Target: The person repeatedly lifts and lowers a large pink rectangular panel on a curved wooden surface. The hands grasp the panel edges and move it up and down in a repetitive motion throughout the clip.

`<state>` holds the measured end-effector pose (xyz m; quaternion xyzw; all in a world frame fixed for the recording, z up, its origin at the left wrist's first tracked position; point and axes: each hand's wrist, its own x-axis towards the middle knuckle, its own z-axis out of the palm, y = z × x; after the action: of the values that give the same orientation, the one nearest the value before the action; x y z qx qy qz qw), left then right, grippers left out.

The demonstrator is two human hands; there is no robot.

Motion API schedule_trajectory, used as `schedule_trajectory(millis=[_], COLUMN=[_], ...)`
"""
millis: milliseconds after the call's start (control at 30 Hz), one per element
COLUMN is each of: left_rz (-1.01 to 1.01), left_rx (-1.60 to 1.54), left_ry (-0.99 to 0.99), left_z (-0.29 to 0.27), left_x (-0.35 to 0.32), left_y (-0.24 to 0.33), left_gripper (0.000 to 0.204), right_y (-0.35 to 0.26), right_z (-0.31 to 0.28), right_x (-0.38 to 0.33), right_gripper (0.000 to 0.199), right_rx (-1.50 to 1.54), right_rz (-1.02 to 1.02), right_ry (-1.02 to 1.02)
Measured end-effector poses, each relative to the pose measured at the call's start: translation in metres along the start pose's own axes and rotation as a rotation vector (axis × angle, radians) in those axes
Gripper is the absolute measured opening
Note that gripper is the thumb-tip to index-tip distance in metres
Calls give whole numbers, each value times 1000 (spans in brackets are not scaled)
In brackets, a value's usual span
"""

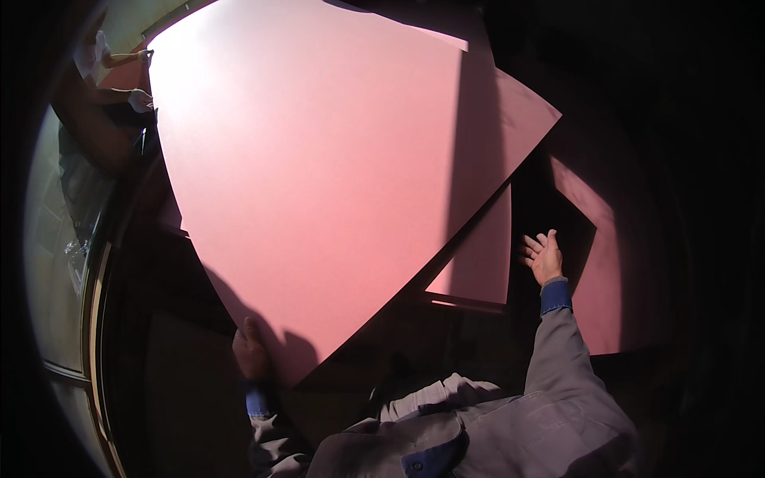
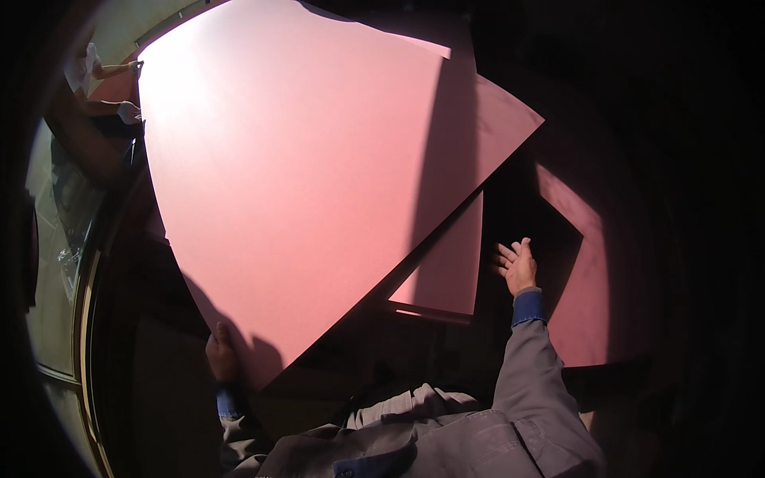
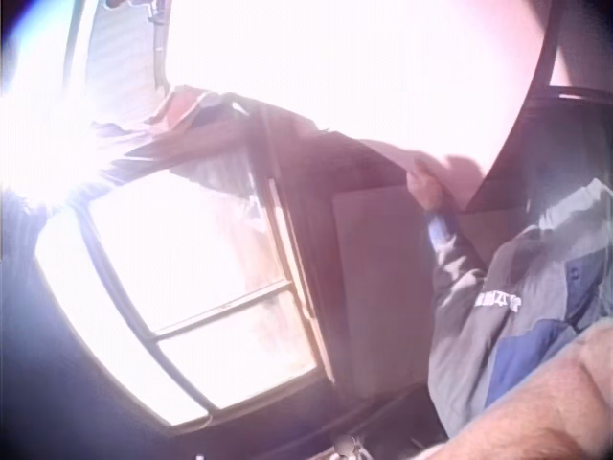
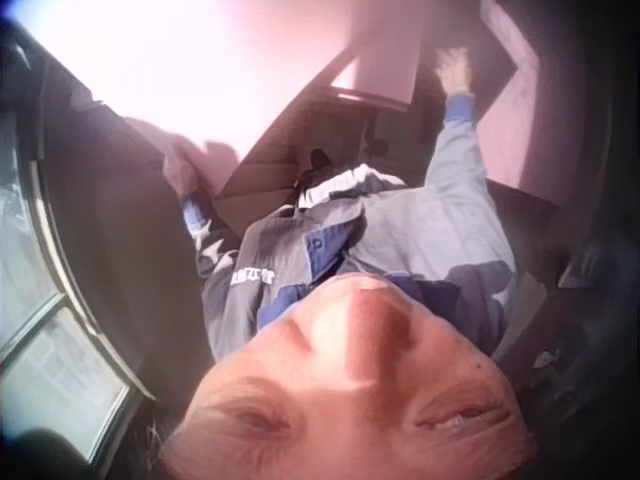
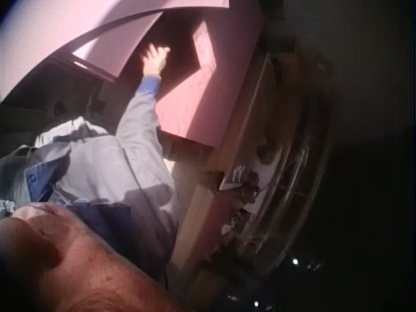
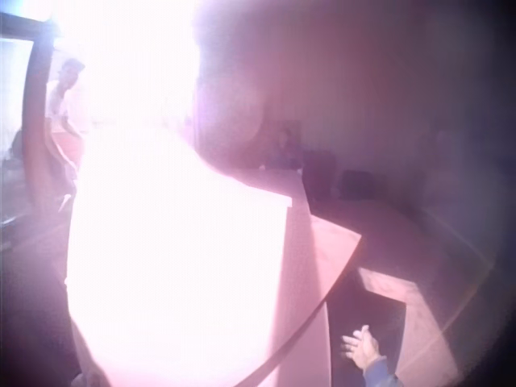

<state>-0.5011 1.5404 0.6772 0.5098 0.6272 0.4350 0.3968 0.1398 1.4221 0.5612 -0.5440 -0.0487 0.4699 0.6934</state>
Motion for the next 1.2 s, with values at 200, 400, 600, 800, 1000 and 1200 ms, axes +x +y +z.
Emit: schedule_trajectory(millis=[200,400,600,800,1000,1200], left_rz=[40,83,-62,79,-15,-62], left_rx=[-46,88,223,347,204,195], left_ry=[-23,-91,-100,-90,-210,-331], left_z=[15,11,-4,-45,-131,-208], left_x=[-136,-248,-280,-292,-266,-181], left_y=[-49,-51,-64,-83,-108,-109], left_gripper=[34,40,44,43,27,31], right_y=[17,40,64,96,146,181], right_z=[-33,-89,-145,-172,-170,-107], right_x=[27,39,5,-98,-241,-343], right_gripper=[111,75,62,61,58,58], right_rx=[284,168,160,200,249,282], right_rz=[-89,-168,-88,-160,-192,-197], right_ry=[-46,-78,-54,35,153,220])
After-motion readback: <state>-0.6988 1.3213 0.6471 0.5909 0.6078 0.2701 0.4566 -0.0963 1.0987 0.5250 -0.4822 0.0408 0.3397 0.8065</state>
